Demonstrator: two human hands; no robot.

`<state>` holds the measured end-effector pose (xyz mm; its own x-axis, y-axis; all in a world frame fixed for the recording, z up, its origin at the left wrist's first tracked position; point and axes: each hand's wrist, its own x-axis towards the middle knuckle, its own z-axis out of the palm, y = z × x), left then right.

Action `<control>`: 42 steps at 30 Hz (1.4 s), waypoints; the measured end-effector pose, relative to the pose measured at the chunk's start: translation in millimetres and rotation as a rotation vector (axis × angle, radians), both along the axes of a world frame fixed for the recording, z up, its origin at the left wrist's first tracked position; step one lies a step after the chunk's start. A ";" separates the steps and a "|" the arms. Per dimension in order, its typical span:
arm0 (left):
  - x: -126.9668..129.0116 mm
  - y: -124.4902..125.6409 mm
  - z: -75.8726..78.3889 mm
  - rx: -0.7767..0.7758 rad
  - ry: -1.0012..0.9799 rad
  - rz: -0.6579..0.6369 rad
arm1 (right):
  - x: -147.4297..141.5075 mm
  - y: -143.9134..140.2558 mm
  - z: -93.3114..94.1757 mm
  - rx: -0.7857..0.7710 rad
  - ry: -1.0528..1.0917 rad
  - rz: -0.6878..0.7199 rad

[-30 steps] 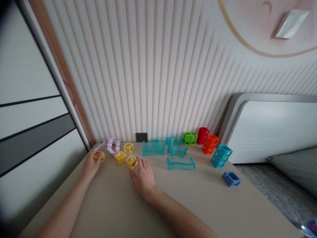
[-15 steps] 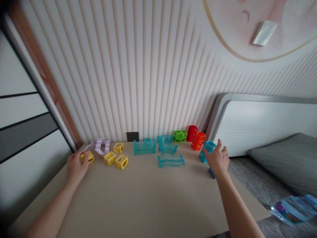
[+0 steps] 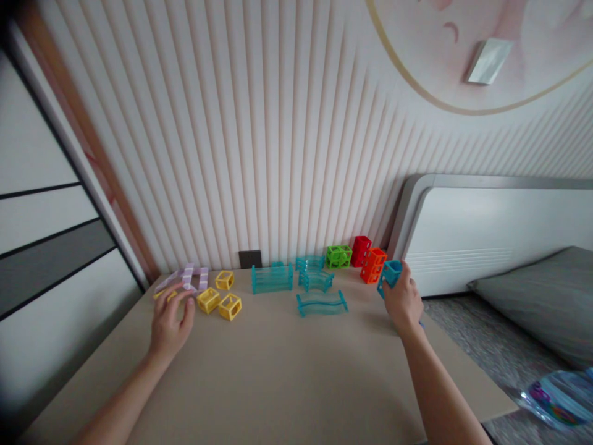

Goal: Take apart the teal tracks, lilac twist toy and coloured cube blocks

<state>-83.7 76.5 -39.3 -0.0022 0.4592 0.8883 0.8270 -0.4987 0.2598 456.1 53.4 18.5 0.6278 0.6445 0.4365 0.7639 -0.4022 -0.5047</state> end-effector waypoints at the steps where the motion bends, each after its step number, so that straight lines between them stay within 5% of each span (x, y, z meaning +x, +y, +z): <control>1: 5.3 -2.5 0.0 -0.002 0.009 -0.030 | -9.9 -3.1 5.4 0.076 -0.010 0.009; 4: 24.3 -12.6 0.0 0.003 -0.001 -0.143 | -55.4 -13.5 13.0 0.388 0.053 0.173; 7: 47.3 -26.7 -0.8 -0.037 -0.083 -0.260 | -121.0 -25.3 2.5 0.557 0.401 0.546; 11: 72.3 -46.2 -3.9 -0.233 -0.190 -0.410 | -212.1 -38.6 -22.9 0.402 0.900 0.966; 17: 76.7 -58.7 -2.7 -0.466 -0.100 -0.565 | -288.6 -40.0 -48.4 0.269 1.149 1.184; 23: 70.3 -57.6 0.5 -0.532 0.039 -0.559 | -292.3 -42.4 -72.8 0.274 1.215 1.119; 35: 69.0 -63.1 5.2 -0.424 0.095 -0.637 | -274.8 -48.8 -66.2 0.280 1.125 1.122; 42: 67.8 -62.8 8.8 -0.398 0.134 -0.682 | -270.3 -39.5 -82.2 0.295 1.181 1.029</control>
<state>-15.9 13.8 -30.5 0.4885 0.6032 0.6305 0.4100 -0.7965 0.4444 185.8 13.9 -63.7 0.0587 0.9732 0.2223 -0.2232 0.2298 -0.9473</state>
